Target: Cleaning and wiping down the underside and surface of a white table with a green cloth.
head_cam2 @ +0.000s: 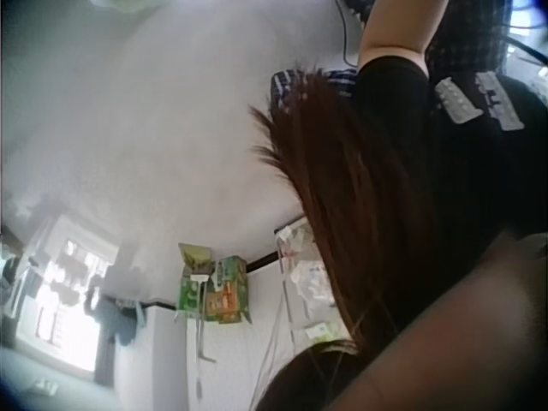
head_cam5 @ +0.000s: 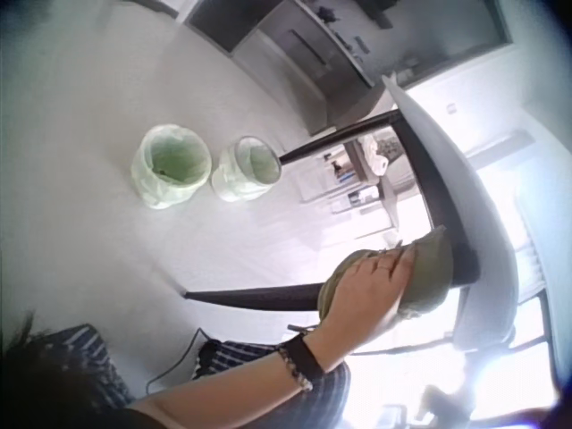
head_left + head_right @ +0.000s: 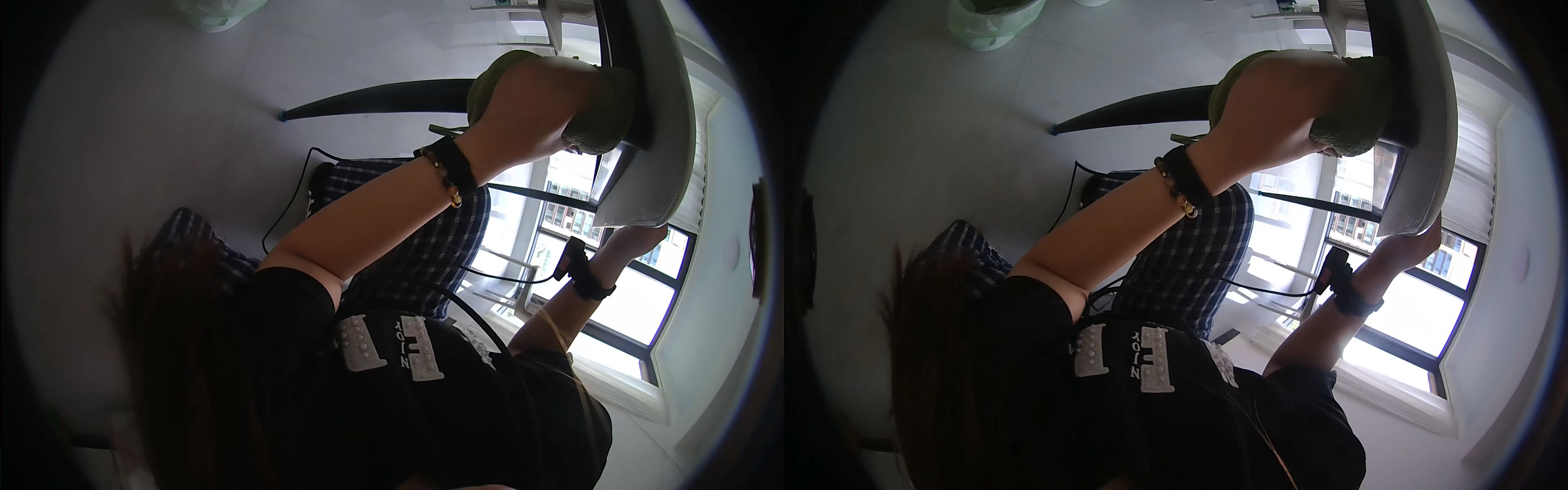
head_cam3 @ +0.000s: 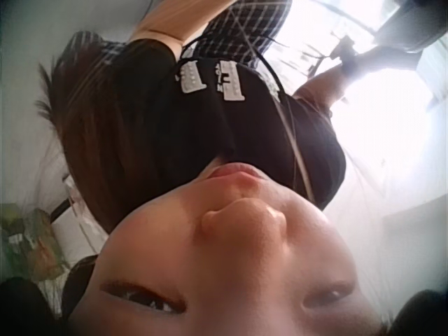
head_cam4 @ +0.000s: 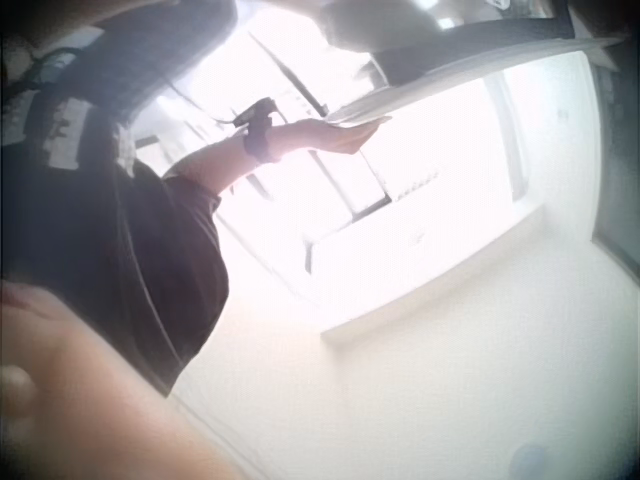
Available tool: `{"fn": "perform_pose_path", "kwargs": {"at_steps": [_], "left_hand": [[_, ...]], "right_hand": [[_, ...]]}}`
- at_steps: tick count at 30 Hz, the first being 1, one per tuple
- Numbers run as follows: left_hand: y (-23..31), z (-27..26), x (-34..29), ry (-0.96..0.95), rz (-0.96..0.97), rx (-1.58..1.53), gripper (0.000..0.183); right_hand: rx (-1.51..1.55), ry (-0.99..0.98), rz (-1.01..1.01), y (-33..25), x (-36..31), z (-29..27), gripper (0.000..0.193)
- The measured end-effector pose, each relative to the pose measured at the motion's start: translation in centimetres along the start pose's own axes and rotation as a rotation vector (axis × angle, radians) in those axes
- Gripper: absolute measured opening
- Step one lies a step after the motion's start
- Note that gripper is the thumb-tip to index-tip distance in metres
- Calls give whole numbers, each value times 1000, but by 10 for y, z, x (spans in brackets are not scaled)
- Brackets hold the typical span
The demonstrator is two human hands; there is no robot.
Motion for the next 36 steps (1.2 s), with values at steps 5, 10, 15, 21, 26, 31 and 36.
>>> {"fn": "perform_pose_path", "kwargs": {"at_steps": [5, 10, 15, 21, 26, 31, 36], "left_hand": [[-36, 3, -25, 11, -7, 59, 78], [-81, -6, -79, 86, 43, 171, 83], [-109, -18, -94, 27, 25, 201, 86], [-141, -28, -119, -27, -5, 161, 92], [-164, -25, -135, -154, -110, 94, 92], [-201, -22, -164, -267, -210, 120, 85], [-235, -25, -191, -351, -305, 138, 71]], "right_hand": [[25, -45, -44, 5, 7, 4, 28], [53, 78, 177, 3, -1, -7, 38], [51, 87, 233, 20, -5, -10, 34], [-71, 113, 164, 13, -8, -14, 29], [-29, 237, 441, 4, -9, -22, 38], [-408, 177, 303, 24, -10, -31, 40], [-365, 196, -84, 14, -6, -35, 31]]}}
Point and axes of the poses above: each hand's wrist, its own x-axis towards the middle knuckle, its own z-axis out of the palm, y = z × x, the point moved 5 cm from there along x, towards the middle knuckle, and after that the axes turned 15 degrees about x, right-handed, at the moved point
